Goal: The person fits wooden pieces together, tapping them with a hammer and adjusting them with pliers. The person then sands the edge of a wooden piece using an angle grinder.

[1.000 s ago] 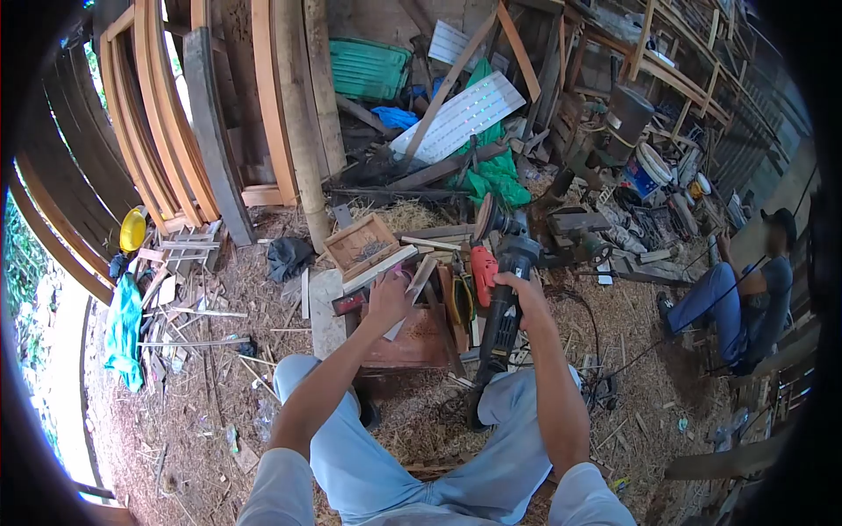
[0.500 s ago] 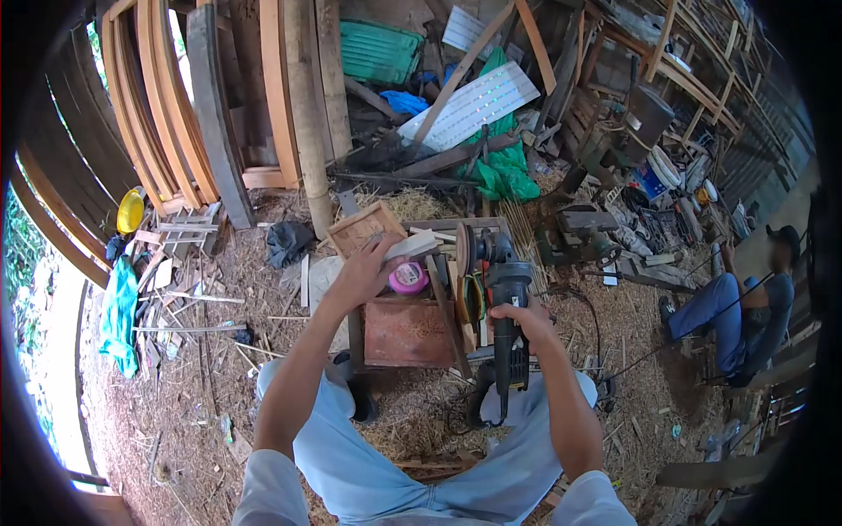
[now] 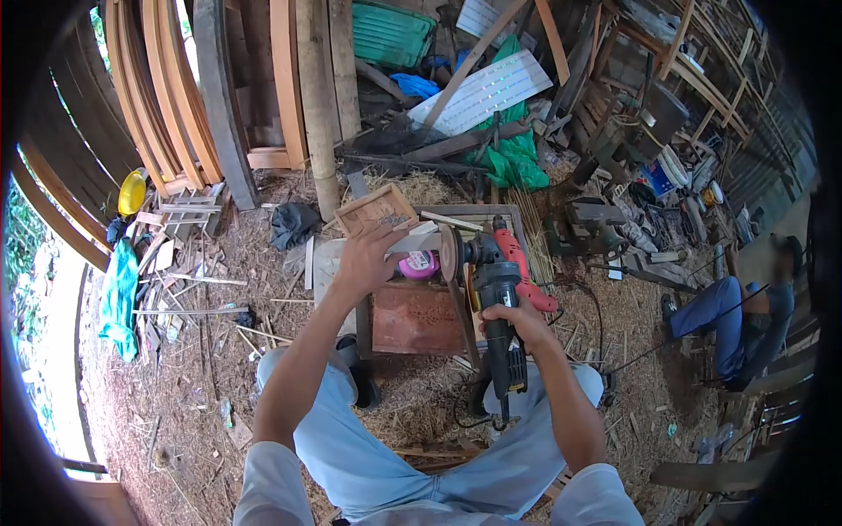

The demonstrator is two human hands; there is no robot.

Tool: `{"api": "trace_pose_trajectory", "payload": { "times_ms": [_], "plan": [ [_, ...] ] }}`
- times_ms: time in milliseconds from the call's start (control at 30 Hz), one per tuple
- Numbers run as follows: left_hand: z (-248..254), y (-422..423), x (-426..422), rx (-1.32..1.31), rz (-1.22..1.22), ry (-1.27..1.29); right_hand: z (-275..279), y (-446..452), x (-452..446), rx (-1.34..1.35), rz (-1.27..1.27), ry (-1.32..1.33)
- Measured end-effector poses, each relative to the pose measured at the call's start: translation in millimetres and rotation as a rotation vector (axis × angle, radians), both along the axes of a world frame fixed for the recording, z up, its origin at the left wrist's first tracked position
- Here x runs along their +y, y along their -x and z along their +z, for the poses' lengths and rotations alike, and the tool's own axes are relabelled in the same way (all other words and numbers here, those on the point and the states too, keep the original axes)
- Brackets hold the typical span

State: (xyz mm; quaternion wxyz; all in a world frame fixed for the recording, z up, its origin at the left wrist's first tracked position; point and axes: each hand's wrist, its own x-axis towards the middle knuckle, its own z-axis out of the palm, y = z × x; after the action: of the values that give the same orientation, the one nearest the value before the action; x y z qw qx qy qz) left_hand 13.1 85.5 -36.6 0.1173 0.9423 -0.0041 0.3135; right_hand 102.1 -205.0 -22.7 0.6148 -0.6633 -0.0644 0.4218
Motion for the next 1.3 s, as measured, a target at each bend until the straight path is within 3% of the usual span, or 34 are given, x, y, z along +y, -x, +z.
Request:
{"api": "trace_pose_trajectory", "payload": {
  "times_ms": [233,300,1300],
  "plan": [
    [3,2,-3,0.041,0.017,0.057,-6,-5,-1,0.035,0.007,-0.021],
    [4,3,-2,0.159,0.005,0.085,-7,-7,-4,0.047,0.039,-0.027],
    [6,22,-9,0.206,0.042,0.103,-10,-2,3,0.04,0.064,0.014]
  ]
}}
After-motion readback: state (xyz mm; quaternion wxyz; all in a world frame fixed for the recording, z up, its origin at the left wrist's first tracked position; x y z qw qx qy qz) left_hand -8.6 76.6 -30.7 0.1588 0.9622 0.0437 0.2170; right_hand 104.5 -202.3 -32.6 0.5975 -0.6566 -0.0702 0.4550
